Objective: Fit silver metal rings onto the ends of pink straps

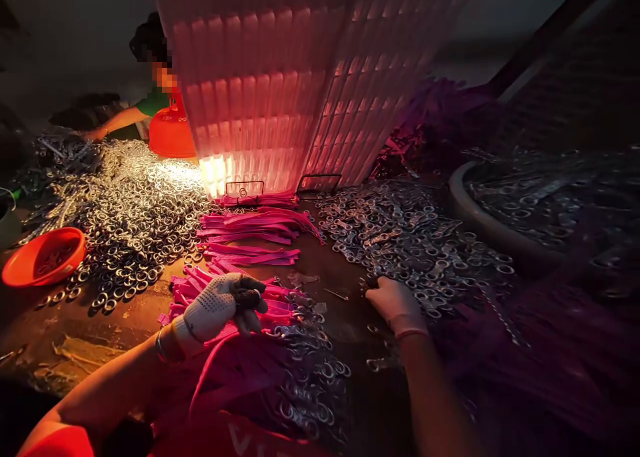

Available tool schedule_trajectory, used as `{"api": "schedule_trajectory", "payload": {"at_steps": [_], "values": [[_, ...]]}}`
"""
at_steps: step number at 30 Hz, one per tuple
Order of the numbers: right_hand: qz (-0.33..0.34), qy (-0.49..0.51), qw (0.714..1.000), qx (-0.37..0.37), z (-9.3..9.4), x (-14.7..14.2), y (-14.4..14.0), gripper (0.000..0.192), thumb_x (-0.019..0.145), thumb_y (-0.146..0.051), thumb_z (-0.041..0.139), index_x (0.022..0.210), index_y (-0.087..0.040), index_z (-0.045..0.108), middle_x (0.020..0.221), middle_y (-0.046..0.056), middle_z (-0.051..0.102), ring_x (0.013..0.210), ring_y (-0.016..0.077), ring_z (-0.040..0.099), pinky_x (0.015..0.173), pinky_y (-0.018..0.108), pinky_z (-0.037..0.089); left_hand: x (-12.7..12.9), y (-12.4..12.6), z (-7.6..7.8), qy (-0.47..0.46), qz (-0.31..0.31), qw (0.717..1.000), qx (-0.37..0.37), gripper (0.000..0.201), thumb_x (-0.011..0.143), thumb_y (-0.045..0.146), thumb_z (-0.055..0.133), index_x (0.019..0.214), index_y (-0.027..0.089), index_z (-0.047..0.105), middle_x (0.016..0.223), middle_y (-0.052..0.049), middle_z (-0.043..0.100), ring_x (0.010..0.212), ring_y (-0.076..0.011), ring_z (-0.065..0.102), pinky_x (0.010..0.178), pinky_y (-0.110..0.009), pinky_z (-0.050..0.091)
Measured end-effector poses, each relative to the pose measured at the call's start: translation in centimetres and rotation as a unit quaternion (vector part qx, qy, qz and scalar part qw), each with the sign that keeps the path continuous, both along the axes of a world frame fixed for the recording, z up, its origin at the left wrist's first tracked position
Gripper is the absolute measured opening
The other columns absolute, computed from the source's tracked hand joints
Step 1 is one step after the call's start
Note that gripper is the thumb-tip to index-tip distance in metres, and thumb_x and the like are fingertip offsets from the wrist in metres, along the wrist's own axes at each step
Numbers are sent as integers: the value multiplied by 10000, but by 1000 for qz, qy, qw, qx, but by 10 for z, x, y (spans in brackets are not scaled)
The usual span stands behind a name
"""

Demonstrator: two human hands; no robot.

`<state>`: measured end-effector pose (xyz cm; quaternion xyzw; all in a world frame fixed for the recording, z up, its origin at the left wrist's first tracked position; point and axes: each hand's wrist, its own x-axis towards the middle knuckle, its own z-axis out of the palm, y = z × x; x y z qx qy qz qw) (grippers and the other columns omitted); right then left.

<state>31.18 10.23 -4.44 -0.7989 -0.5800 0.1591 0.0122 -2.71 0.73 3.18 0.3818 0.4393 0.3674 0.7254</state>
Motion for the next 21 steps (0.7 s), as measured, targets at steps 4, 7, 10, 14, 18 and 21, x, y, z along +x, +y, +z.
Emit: {"api": "schedule_trajectory", "payload": {"at_steps": [4,7,10,14,18,21], "values": [[95,84,989,75,18,-36,-25,372,799,-90,472,1114,-125,669,1080,139,722,987,231,660,814,295,479,6,-4,3,52,-32,998,-1,312,790,407,712,785,125,579,630,-56,675,358,-96,536,309,-175,356],[265,248,915,178,46,-78,-60,466,825,-87,437,1254,-185,589,1046,73,715,886,192,651,783,298,499,12,-6,4,55,-46,997,-32,268,818,390,651,757,134,600,525,-6,596,303,-61,413,281,-170,239],[425,189,856,225,74,-115,-89,476,772,-50,509,1213,-180,633,1120,119,677,974,232,610,836,351,477,22,-7,5,28,-52,995,-75,246,815,375,626,716,153,589,476,27,521,305,-54,355,291,-178,188],[481,17,849,218,81,-135,-103,239,736,-26,535,828,-168,703,920,137,672,841,241,574,711,348,399,32,-10,5,-15,-46,993,-112,220,771,347,662,694,156,584,522,31,495,393,-48,390,366,-168,255],[439,7,857,269,69,-127,-101,208,665,-38,535,755,-171,666,776,101,649,691,200,523,611,326,291,26,-14,9,35,-26,999,24,229,818,362,633,725,157,589,630,-2,542,531,-77,453,469,-182,348],[443,90,850,272,69,-121,-101,164,664,-72,531,736,-182,628,716,56,639,638,167,505,591,298,268,20,-16,16,120,-74,980,142,118,769,241,673,745,150,603,725,-16,577,636,-86,485,549,-175,388]]}}
